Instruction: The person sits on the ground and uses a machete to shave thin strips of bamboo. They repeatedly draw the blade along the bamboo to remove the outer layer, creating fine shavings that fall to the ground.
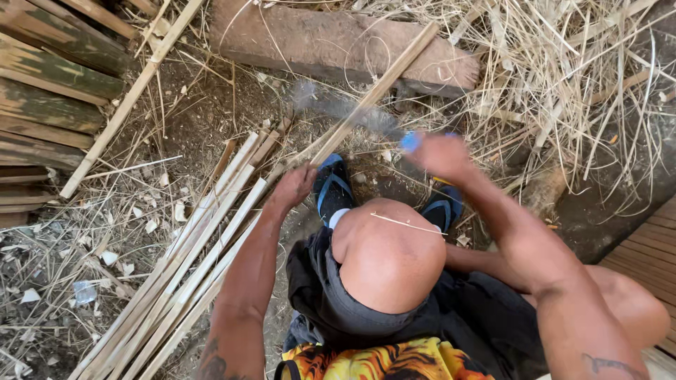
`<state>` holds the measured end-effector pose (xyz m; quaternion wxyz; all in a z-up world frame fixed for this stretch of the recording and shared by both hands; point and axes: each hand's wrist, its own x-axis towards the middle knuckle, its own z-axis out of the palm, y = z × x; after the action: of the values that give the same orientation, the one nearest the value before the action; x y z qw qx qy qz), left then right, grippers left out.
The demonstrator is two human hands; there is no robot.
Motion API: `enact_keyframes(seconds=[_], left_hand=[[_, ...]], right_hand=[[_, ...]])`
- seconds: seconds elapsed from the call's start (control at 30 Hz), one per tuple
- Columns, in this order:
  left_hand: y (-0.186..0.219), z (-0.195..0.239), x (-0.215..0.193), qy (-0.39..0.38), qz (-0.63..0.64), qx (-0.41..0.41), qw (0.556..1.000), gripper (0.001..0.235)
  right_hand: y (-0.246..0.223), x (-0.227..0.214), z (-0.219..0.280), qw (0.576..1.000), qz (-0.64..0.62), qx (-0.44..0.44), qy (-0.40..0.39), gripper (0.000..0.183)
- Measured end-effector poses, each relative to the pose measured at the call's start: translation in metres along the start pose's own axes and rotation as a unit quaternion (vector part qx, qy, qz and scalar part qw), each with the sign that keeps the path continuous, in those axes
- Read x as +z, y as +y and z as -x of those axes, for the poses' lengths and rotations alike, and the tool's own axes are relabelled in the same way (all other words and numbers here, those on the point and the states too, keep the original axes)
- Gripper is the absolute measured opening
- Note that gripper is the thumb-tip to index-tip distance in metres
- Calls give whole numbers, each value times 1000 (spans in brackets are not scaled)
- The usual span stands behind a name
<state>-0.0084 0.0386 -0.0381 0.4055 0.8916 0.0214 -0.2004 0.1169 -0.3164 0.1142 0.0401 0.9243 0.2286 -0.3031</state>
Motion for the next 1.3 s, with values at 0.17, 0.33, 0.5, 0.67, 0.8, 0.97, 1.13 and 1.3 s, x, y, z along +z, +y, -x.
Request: enact_keyframes(seconds=[0.17,0.33,0.5,0.67,0.8,0.97,1.13,1.3], left_hand=[[36,1,-12,0,-31,-51,998,33],[24,-5,-19,21,-39,-33,998,31],[15,33,-32,46,-75,-78,993,37],[37,49,-19,80,-143,-117,979,37],[28,56,4,133,-184,-73,971,35],[39,63,5,154,-174,-53,971,34],[51,60,-4,116,-157,-89,977,37],[48,54,-5,71,-155,-134,976,23]], right_hand=[[51,-33,-2,968,-107,185,128,61],[-8,4,2,999,-45,25,-16,59],[70,-1,-12,939,-218,203,173,56],[42,-12,-5,947,-219,194,130,60],[-52,28,10,994,-104,28,10,67],[-9,17,2,995,-50,38,72,54],[59,-41,-13,951,-157,211,161,57],[-33,9,7,992,-103,46,56,61]])
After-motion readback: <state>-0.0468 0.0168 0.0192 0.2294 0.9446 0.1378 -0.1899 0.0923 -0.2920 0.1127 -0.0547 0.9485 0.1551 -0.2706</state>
